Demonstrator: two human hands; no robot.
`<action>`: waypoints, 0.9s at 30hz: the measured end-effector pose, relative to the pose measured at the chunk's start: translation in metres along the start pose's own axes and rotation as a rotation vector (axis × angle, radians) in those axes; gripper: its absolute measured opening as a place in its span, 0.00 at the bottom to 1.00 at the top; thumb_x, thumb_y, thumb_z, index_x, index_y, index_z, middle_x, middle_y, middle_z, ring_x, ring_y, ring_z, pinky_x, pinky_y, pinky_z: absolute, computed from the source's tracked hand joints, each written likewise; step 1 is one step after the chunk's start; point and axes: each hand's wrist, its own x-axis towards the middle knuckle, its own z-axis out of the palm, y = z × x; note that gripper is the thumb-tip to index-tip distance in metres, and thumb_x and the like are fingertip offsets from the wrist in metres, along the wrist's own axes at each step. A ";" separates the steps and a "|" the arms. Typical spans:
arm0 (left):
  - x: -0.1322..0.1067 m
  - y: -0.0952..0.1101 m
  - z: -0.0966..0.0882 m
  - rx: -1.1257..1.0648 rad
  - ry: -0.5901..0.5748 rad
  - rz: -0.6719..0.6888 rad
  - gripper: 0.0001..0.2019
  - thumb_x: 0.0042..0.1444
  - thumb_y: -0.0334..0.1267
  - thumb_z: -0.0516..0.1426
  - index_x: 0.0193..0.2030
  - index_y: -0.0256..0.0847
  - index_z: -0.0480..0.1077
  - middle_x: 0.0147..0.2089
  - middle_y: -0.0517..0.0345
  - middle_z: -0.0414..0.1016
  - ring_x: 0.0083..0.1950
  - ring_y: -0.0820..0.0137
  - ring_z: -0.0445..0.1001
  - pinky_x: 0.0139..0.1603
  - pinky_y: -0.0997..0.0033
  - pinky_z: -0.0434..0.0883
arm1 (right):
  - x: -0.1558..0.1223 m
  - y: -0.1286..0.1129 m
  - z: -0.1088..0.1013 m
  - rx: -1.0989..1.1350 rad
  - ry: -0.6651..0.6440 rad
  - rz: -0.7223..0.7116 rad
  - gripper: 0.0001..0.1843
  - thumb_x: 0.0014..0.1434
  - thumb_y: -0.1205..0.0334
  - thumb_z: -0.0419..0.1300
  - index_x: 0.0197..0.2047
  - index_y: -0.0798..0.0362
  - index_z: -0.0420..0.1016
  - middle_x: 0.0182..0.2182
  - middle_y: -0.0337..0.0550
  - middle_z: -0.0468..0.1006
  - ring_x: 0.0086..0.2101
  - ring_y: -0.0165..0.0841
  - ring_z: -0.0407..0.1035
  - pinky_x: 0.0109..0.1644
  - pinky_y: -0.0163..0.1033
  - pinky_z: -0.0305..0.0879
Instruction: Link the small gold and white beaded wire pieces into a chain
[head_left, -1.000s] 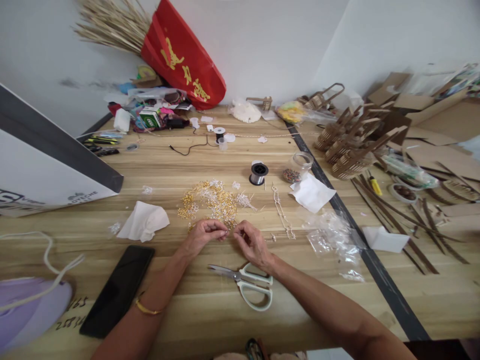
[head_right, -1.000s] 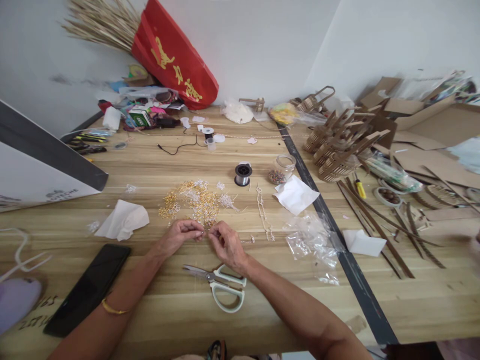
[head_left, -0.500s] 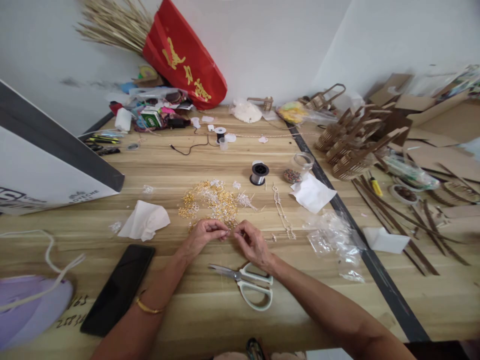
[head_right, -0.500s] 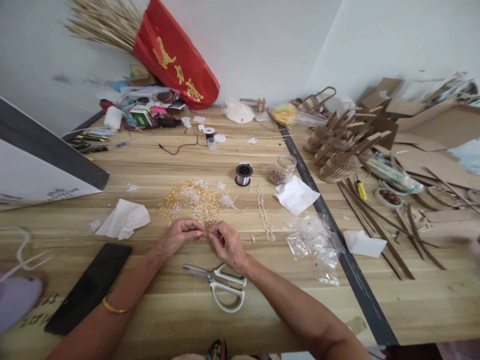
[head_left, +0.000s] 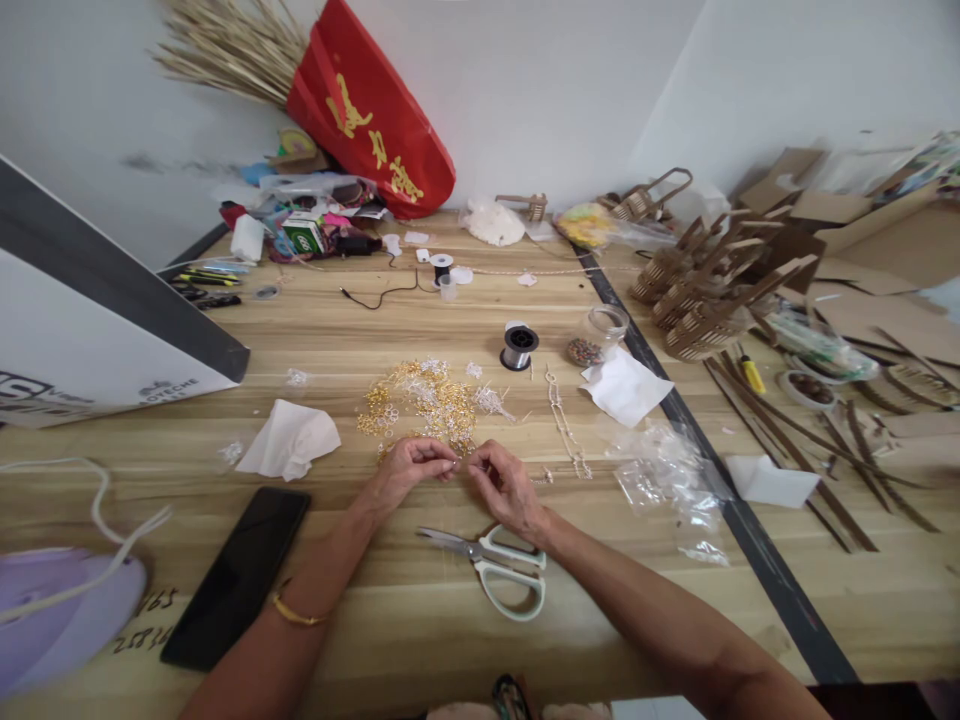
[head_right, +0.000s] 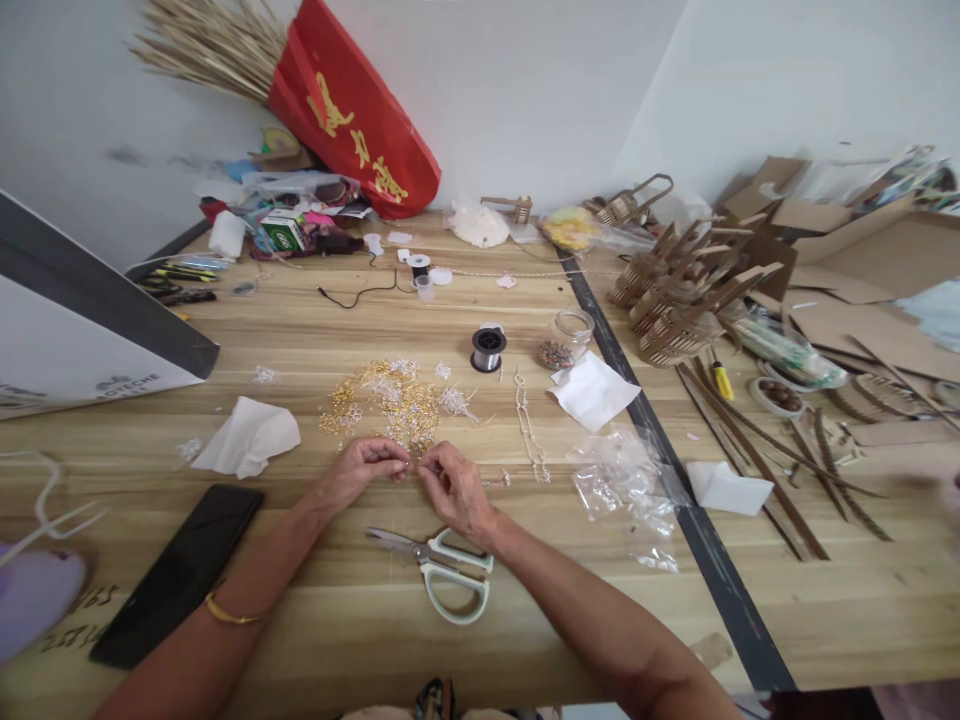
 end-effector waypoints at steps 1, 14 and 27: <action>0.000 0.000 0.000 0.002 0.001 0.000 0.09 0.44 0.36 0.64 0.32 0.33 0.74 0.27 0.56 0.77 0.28 0.72 0.74 0.33 0.73 0.71 | 0.000 0.000 0.000 0.001 -0.001 -0.002 0.04 0.61 0.66 0.52 0.35 0.54 0.66 0.28 0.40 0.67 0.25 0.27 0.60 0.26 0.32 0.56; 0.000 0.001 0.000 -0.024 0.016 -0.016 0.09 0.43 0.36 0.64 0.31 0.33 0.75 0.27 0.56 0.78 0.28 0.73 0.73 0.32 0.75 0.71 | 0.000 0.000 0.000 -0.014 0.004 0.005 0.04 0.61 0.65 0.52 0.35 0.54 0.67 0.28 0.39 0.67 0.23 0.25 0.58 0.24 0.31 0.54; 0.000 -0.001 0.000 -0.024 0.014 -0.018 0.09 0.44 0.36 0.64 0.31 0.33 0.74 0.27 0.57 0.78 0.28 0.73 0.73 0.32 0.75 0.71 | 0.000 0.001 0.000 -0.025 0.015 -0.017 0.03 0.61 0.67 0.52 0.35 0.54 0.66 0.28 0.39 0.66 0.24 0.25 0.58 0.24 0.30 0.55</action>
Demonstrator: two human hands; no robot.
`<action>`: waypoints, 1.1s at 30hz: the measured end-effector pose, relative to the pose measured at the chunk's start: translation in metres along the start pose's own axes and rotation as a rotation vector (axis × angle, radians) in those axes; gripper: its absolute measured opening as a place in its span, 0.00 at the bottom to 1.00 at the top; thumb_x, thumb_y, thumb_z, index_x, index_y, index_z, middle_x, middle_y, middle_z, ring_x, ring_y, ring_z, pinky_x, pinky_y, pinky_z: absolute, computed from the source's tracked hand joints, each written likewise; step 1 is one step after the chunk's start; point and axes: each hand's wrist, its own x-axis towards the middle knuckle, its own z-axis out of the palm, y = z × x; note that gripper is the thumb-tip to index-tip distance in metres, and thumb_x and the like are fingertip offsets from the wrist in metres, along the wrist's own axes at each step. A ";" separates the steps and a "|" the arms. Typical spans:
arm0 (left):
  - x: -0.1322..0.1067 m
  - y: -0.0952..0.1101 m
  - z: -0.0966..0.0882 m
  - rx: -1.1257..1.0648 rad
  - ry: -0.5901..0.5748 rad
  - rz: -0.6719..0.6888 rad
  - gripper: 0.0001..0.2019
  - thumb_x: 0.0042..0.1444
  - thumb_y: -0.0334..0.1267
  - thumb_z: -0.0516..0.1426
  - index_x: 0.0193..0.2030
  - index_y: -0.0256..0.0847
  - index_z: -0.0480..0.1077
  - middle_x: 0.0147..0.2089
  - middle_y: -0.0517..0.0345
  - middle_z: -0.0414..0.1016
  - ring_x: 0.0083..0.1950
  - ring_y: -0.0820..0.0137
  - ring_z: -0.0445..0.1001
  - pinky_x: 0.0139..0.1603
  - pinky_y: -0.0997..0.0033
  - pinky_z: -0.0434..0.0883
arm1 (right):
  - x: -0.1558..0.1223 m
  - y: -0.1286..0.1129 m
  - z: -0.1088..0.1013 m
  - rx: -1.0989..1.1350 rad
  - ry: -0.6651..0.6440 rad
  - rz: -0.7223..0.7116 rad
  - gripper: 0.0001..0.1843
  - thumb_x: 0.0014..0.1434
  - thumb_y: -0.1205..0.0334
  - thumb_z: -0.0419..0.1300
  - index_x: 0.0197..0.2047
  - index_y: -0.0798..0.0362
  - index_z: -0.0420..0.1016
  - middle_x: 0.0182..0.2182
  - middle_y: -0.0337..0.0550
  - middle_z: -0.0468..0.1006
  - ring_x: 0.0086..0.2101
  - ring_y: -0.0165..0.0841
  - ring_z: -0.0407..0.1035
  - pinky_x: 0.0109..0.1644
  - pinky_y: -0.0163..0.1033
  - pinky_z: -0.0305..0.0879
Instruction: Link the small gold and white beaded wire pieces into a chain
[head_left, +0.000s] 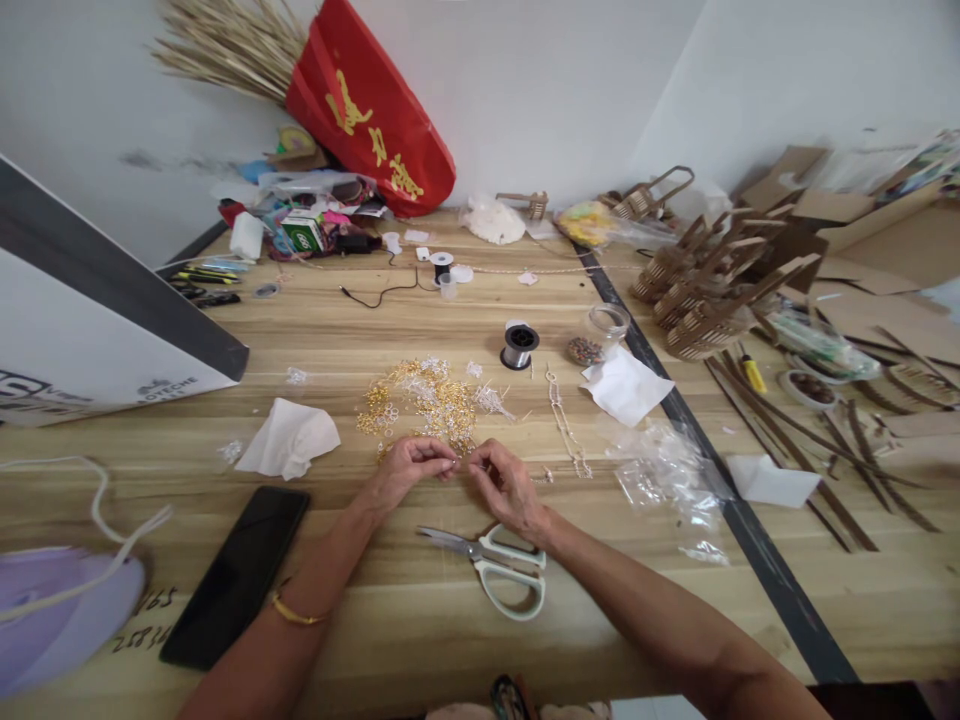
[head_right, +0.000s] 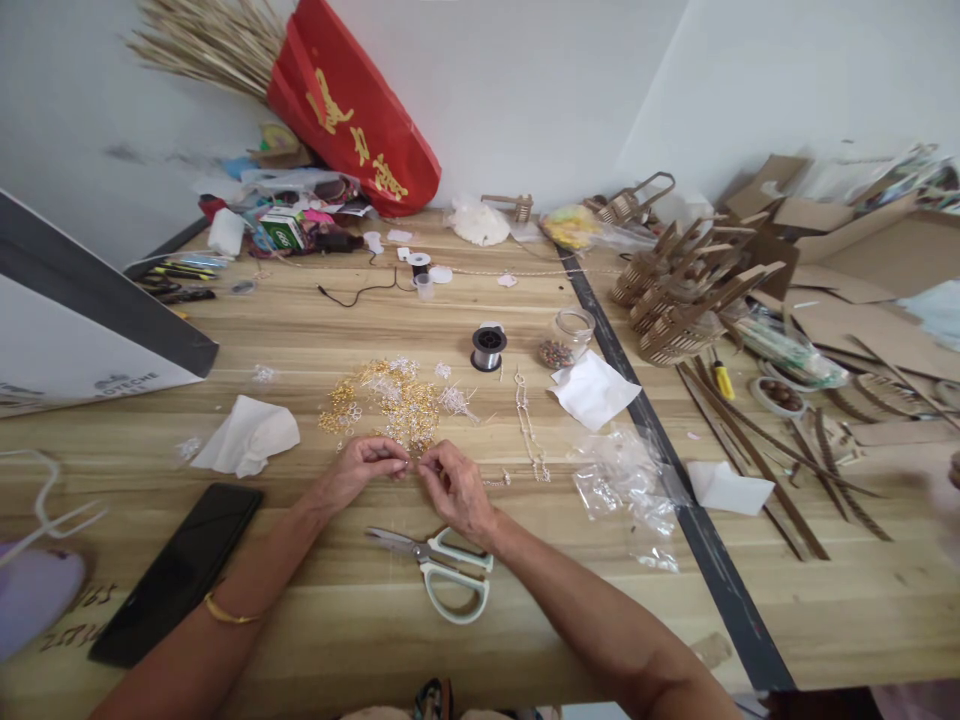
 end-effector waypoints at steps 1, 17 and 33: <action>0.000 0.000 0.000 0.001 -0.003 0.003 0.09 0.44 0.36 0.64 0.32 0.33 0.74 0.27 0.57 0.77 0.28 0.73 0.73 0.32 0.75 0.71 | 0.000 0.000 0.000 0.000 -0.002 -0.001 0.03 0.61 0.67 0.52 0.35 0.54 0.66 0.28 0.39 0.66 0.24 0.25 0.58 0.24 0.30 0.55; 0.000 -0.001 -0.002 0.025 -0.015 0.011 0.08 0.45 0.36 0.63 0.32 0.33 0.74 0.27 0.56 0.77 0.28 0.73 0.74 0.33 0.75 0.71 | 0.000 -0.001 0.000 0.016 -0.018 0.016 0.04 0.61 0.66 0.52 0.35 0.54 0.66 0.28 0.39 0.66 0.24 0.26 0.58 0.25 0.31 0.55; -0.001 0.005 0.002 0.024 -0.010 -0.004 0.09 0.43 0.36 0.64 0.31 0.33 0.74 0.25 0.58 0.76 0.27 0.74 0.73 0.33 0.75 0.71 | 0.000 -0.002 0.000 0.016 -0.031 0.029 0.05 0.62 0.64 0.52 0.35 0.54 0.66 0.27 0.39 0.66 0.24 0.25 0.58 0.25 0.31 0.55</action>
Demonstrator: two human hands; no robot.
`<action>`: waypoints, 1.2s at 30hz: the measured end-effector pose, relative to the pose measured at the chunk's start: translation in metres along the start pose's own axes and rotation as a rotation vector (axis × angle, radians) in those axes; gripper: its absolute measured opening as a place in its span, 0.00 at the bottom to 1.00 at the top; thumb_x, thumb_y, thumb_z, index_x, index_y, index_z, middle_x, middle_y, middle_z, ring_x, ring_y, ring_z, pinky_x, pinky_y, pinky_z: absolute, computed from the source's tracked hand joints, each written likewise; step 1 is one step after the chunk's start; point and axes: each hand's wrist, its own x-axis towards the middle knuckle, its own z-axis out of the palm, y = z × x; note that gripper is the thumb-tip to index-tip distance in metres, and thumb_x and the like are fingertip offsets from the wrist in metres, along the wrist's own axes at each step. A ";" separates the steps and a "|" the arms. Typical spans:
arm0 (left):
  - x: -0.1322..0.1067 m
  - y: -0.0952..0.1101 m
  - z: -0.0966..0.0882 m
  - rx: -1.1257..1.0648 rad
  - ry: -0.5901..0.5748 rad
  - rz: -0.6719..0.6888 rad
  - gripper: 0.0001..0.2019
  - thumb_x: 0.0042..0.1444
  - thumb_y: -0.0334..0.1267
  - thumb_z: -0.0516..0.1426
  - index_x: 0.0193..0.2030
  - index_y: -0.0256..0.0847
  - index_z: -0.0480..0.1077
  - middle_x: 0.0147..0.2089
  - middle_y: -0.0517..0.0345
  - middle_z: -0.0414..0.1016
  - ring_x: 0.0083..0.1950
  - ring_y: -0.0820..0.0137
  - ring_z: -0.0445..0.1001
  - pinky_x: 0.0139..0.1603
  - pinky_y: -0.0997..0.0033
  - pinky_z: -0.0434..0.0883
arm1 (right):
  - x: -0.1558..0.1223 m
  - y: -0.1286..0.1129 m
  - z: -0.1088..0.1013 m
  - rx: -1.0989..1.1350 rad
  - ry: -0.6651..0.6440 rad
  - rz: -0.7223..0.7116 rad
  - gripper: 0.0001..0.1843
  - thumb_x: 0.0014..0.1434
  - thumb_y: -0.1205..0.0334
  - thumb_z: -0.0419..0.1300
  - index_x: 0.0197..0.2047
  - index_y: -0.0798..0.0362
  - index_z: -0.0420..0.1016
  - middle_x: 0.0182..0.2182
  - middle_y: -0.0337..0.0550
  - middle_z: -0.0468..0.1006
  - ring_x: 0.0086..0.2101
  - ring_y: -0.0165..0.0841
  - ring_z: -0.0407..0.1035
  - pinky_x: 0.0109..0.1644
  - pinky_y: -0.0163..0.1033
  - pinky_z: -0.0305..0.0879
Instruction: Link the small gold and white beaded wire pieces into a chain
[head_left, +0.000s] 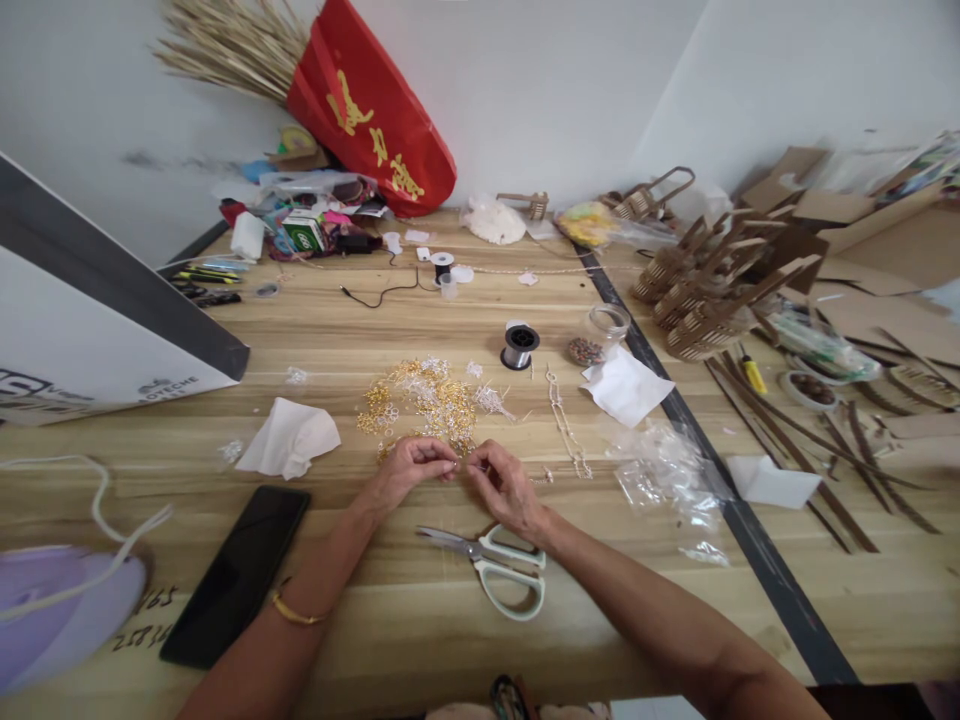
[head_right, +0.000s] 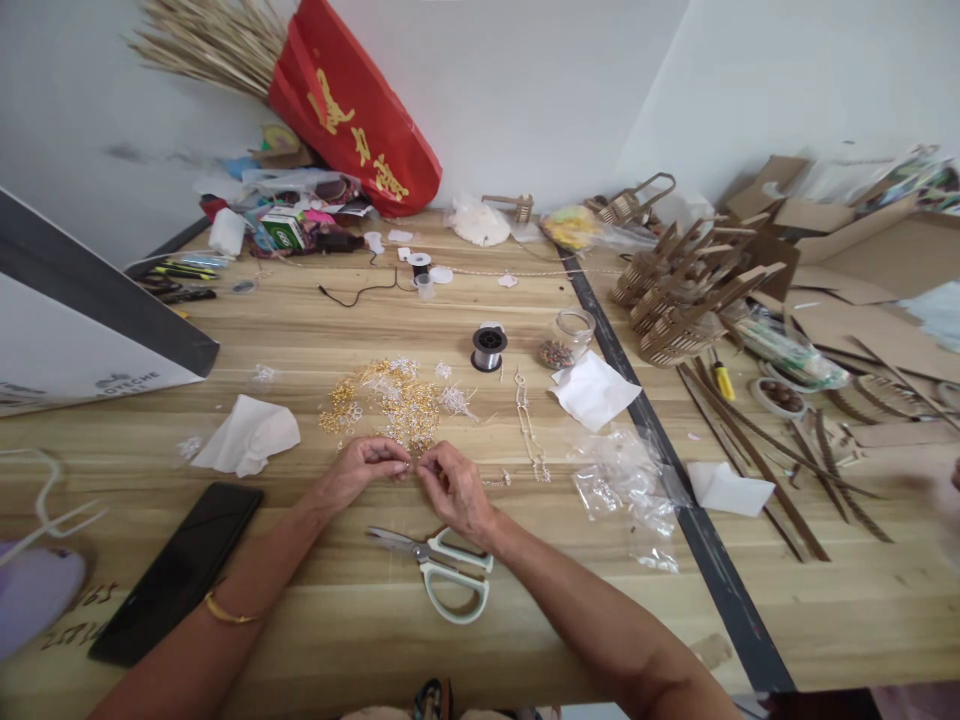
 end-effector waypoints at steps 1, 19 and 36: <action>0.000 0.001 0.000 -0.001 -0.002 0.000 0.09 0.43 0.36 0.64 0.31 0.33 0.74 0.25 0.58 0.76 0.27 0.74 0.73 0.32 0.74 0.71 | 0.000 0.000 0.000 0.002 -0.005 0.005 0.05 0.62 0.64 0.52 0.35 0.54 0.66 0.28 0.39 0.66 0.24 0.26 0.58 0.25 0.31 0.55; -0.001 0.002 0.003 -0.036 -0.031 0.024 0.10 0.45 0.36 0.64 0.34 0.34 0.73 0.26 0.60 0.75 0.28 0.74 0.72 0.34 0.74 0.70 | -0.001 0.000 0.001 -0.016 -0.031 0.030 0.03 0.61 0.66 0.52 0.35 0.54 0.66 0.27 0.38 0.66 0.24 0.26 0.59 0.26 0.31 0.55; 0.000 0.000 0.002 0.020 -0.051 0.043 0.10 0.47 0.37 0.62 0.36 0.34 0.73 0.28 0.58 0.74 0.30 0.73 0.71 0.35 0.73 0.70 | 0.000 0.000 0.001 -0.005 -0.027 0.029 0.05 0.61 0.64 0.52 0.35 0.54 0.66 0.27 0.39 0.67 0.24 0.26 0.59 0.26 0.31 0.56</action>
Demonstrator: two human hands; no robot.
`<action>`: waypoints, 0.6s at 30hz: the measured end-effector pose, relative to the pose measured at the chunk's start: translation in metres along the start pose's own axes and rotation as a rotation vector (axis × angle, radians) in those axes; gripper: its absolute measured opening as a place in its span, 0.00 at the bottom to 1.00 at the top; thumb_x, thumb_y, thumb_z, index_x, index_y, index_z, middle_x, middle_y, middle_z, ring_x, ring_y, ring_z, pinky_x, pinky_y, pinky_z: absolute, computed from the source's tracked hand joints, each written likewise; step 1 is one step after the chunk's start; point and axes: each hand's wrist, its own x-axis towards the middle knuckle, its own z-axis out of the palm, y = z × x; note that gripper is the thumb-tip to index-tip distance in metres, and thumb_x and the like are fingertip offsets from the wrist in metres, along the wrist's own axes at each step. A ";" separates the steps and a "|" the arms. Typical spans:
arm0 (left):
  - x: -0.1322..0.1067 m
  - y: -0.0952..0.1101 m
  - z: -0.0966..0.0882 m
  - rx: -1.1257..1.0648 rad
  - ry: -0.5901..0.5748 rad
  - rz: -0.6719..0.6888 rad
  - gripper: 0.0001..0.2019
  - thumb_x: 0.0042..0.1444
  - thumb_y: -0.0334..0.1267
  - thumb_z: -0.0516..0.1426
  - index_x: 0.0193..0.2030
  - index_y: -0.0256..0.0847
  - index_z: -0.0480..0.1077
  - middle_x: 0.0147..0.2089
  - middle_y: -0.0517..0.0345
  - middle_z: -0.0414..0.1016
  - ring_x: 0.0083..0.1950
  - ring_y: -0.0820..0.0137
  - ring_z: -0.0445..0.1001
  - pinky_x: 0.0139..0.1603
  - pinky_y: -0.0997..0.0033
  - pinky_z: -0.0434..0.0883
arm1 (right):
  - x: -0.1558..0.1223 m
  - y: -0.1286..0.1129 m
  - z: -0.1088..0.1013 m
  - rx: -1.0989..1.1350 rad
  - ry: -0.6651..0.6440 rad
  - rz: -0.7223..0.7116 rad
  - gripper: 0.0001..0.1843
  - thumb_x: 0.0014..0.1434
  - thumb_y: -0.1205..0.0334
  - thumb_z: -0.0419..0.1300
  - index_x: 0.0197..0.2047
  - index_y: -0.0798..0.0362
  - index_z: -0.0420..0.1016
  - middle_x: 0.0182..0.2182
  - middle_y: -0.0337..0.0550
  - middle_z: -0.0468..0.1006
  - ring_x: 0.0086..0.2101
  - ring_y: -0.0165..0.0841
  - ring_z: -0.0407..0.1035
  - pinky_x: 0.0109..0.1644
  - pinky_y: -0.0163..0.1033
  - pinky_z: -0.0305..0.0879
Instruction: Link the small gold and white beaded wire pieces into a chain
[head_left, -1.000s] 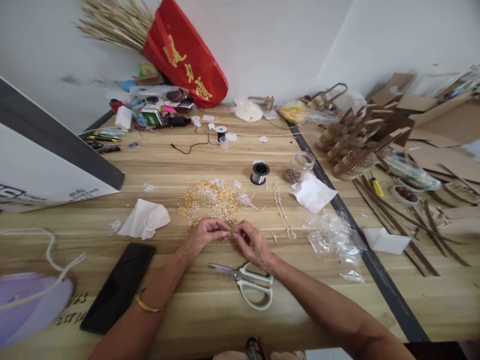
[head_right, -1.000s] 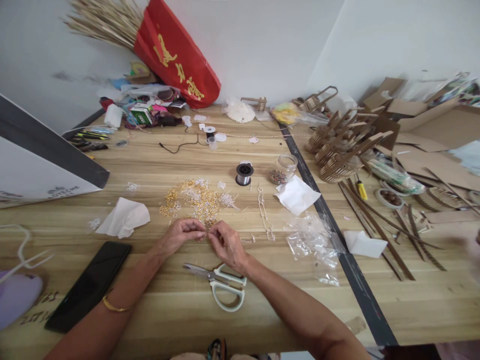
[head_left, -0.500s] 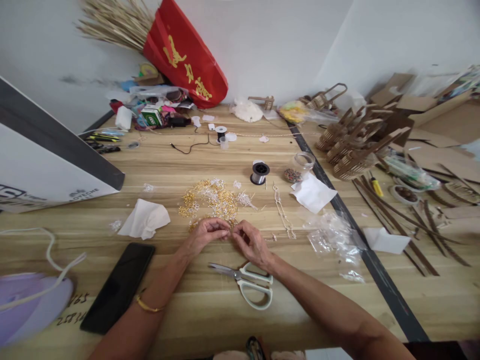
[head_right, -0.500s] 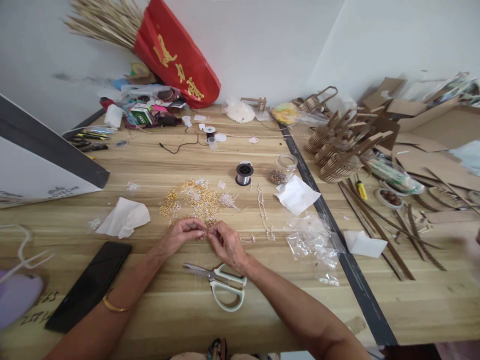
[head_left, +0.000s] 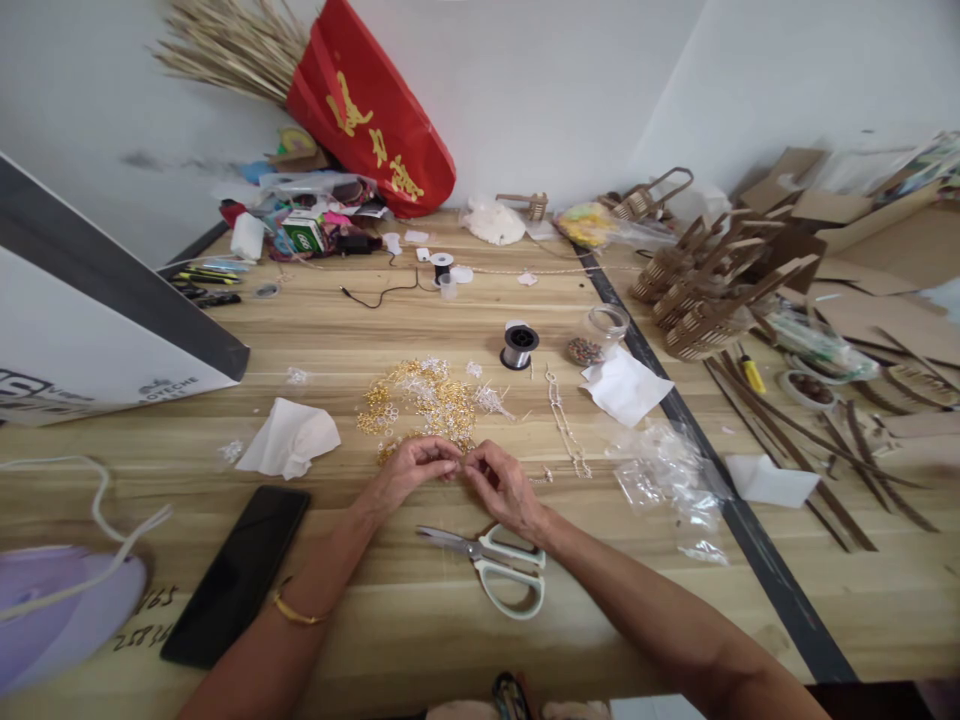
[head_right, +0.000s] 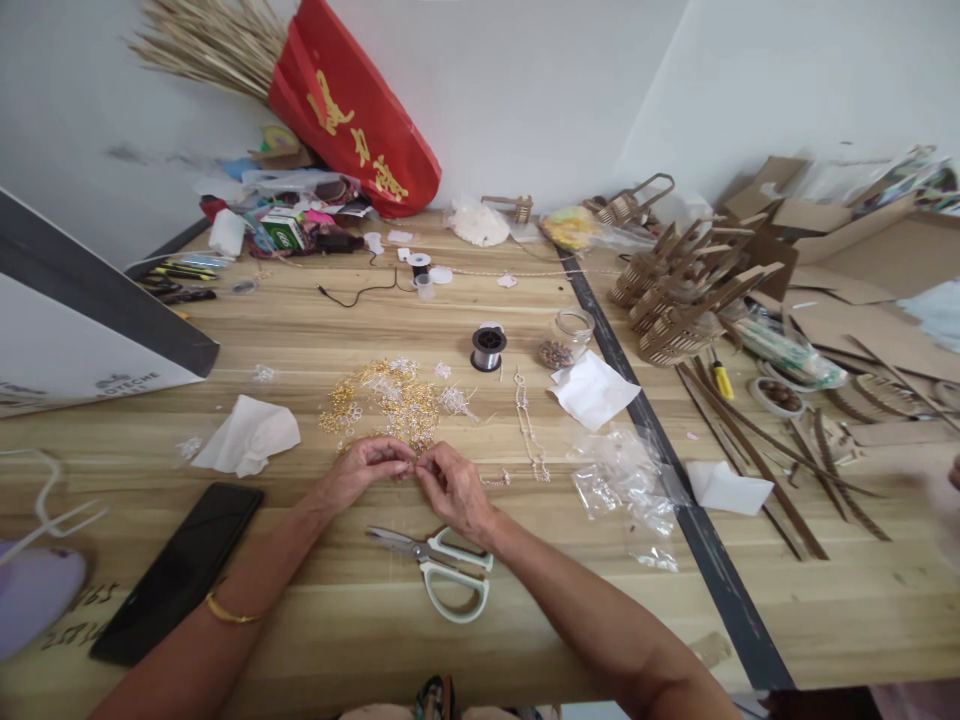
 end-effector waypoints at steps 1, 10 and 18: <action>0.000 0.001 0.001 -0.012 0.002 -0.002 0.11 0.47 0.37 0.63 0.36 0.34 0.72 0.28 0.58 0.75 0.30 0.73 0.72 0.35 0.73 0.70 | 0.000 0.000 0.000 -0.001 0.000 -0.002 0.05 0.61 0.64 0.52 0.34 0.54 0.66 0.27 0.39 0.67 0.24 0.26 0.59 0.26 0.31 0.56; 0.001 0.002 0.001 -0.099 0.054 -0.033 0.13 0.42 0.37 0.66 0.32 0.33 0.70 0.27 0.58 0.76 0.28 0.74 0.73 0.32 0.74 0.71 | 0.000 0.000 0.000 -0.012 -0.012 0.001 0.04 0.61 0.65 0.52 0.35 0.54 0.65 0.27 0.39 0.67 0.25 0.26 0.59 0.26 0.31 0.56; 0.001 0.004 0.001 -0.021 0.069 -0.030 0.10 0.41 0.38 0.66 0.28 0.34 0.73 0.24 0.58 0.76 0.26 0.73 0.72 0.32 0.73 0.71 | -0.001 0.001 0.000 -0.008 -0.014 -0.011 0.05 0.61 0.63 0.52 0.35 0.54 0.66 0.27 0.39 0.66 0.25 0.27 0.59 0.26 0.32 0.56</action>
